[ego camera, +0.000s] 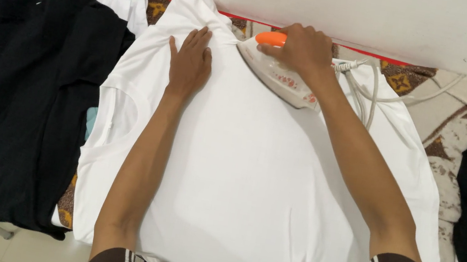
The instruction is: A person irons a white t-shirt on a flat surface and then folds it neatly.
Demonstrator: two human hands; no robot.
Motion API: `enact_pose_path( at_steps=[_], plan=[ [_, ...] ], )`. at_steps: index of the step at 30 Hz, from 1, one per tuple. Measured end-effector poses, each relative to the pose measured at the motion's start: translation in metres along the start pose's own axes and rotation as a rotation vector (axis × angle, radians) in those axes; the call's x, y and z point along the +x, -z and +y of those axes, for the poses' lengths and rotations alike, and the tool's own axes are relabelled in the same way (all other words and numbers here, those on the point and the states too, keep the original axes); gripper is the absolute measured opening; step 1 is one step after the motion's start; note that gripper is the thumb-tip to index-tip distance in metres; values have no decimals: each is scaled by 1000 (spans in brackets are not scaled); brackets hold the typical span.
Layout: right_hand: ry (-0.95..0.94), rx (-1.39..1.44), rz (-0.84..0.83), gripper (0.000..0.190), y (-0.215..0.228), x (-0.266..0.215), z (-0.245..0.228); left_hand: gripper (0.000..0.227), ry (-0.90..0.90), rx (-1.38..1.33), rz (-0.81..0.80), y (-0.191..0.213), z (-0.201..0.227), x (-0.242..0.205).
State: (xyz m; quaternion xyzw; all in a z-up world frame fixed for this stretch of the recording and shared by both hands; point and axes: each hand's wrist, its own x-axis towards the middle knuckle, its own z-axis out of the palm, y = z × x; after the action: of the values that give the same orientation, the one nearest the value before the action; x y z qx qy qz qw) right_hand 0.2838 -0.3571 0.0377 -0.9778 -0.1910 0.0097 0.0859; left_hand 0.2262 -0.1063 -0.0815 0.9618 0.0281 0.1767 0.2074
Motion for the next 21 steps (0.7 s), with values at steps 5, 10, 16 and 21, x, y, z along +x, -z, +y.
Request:
enact_pose_path(
  at_steps=[5,10,16,21],
  plan=[
    [-173,3,-14,56,13,-3,70,47,-65,-37,44,-1,-4,2],
    [-435,-62,17,65,25,-42,154,47,-68,-40,33,2,-2,1],
    [-530,-86,85,65,35,-84,220,49,-51,-44,-7,8,6,-1],
    [-435,151,-147,48,95,-134,178,46,-78,3,43,2,7,-1]
  ],
)
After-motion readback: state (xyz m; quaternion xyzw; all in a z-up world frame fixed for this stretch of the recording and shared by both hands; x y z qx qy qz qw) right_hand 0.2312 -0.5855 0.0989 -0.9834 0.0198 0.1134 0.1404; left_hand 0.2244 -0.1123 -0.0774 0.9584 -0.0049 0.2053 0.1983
